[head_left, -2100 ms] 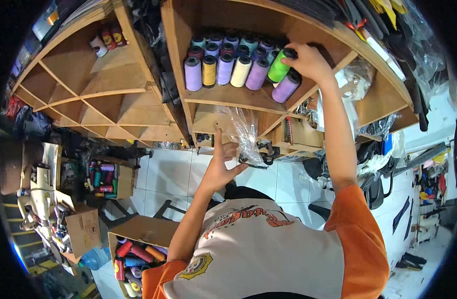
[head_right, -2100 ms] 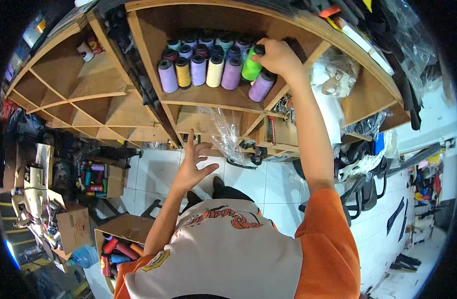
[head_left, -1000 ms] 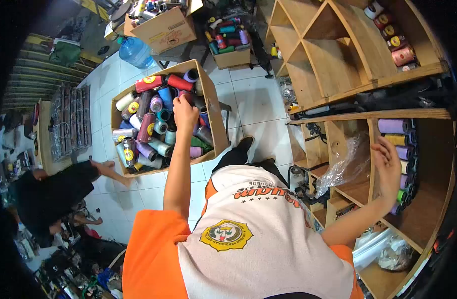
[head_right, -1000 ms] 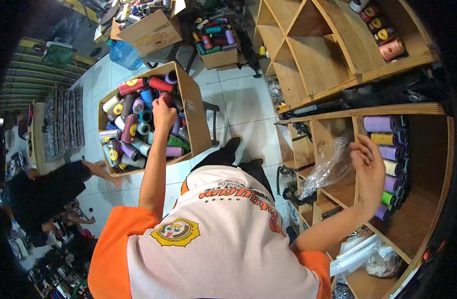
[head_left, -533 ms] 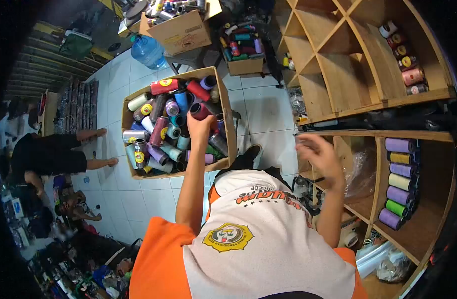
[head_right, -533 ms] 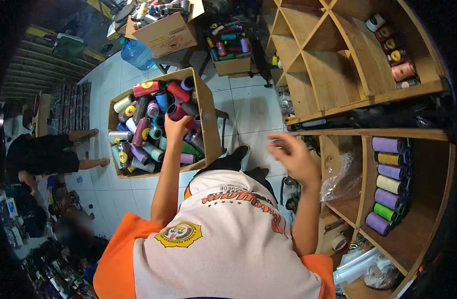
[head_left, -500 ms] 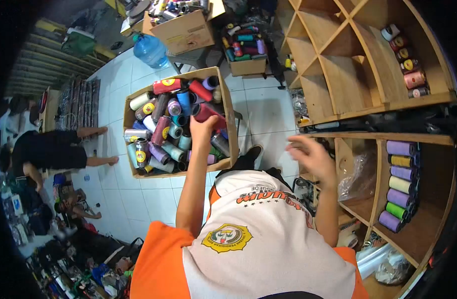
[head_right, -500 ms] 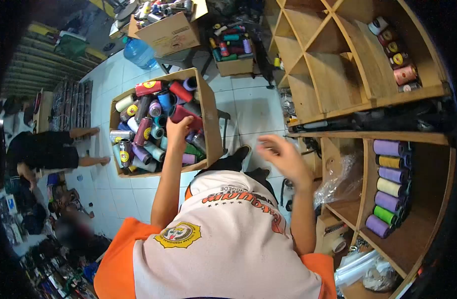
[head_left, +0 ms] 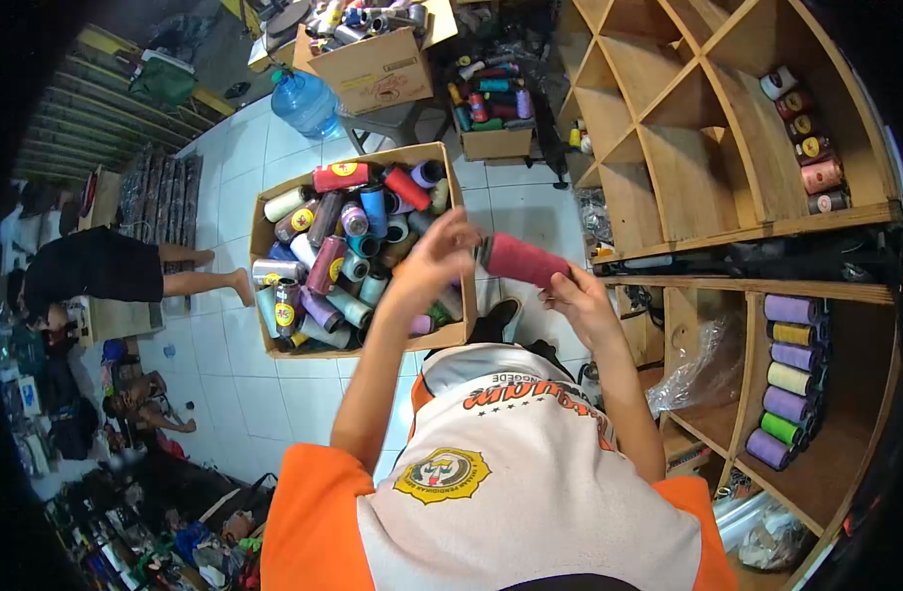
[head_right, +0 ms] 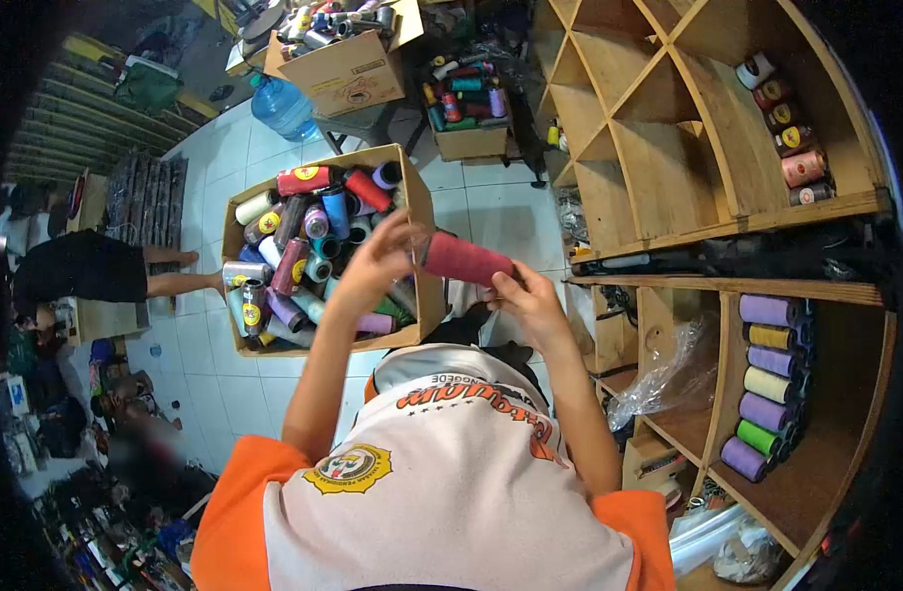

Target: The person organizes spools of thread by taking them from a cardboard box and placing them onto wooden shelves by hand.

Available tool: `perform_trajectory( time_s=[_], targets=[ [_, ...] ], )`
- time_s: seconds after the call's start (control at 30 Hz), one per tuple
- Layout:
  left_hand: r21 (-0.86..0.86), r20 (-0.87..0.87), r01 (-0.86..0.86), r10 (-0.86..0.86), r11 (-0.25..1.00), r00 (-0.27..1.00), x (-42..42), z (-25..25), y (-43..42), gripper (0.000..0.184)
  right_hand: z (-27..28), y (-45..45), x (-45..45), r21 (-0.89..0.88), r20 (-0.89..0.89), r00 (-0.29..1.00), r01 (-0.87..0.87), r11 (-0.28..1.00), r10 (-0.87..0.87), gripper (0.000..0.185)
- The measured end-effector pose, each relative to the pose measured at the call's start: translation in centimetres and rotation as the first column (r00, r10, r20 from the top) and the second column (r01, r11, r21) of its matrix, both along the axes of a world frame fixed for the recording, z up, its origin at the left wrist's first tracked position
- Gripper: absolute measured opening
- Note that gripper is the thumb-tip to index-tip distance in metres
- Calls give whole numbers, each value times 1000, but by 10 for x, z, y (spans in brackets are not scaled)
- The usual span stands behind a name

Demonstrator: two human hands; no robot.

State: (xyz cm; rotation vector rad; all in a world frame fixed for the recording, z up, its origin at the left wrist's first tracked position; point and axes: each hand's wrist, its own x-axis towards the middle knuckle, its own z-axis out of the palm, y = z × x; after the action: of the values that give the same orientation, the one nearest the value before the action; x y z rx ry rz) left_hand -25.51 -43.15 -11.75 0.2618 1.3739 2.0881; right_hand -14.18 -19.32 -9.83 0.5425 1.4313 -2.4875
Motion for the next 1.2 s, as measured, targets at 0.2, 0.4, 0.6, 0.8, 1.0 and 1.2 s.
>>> perform_trajectory(
  time_s=[0.2, 0.4, 0.6, 0.8, 1.0, 1.2],
  targets=[
    [-647, -600, -744, -715, 169, 359, -109, -52, -24, 52, -2, 32, 32, 95, 15, 974, 225, 970, -227, 36],
    [-699, -189, -712, -978, 72, 86, -153, -80, -39, 45, 0, 35, 64, 211, 64, 934, 331, 920, -351, 33],
    [-714, -132, -700, -979, -17, 158, -143, -78, -38, 91, -13, 26, 82, 193, 107, 906, 384, 903, -409, 31],
    [-699, -189, -713, -945, -61, 266, -132, -83, -43, 101, -15, 18, 95, 190, 135, 863, 460, 868, -487, 28],
    [-797, -413, -570, -868, 199, 275, -153, -85, -69, 91, -24, 18, 109, 208, 121, 819, 532, 821, -561, 29],
    [-812, -478, -537, -790, 230, 385, -149, -103, -59, 94, -30, 15, 119, 257, 103, 811, 537, 803, -576, 39]
  ],
)
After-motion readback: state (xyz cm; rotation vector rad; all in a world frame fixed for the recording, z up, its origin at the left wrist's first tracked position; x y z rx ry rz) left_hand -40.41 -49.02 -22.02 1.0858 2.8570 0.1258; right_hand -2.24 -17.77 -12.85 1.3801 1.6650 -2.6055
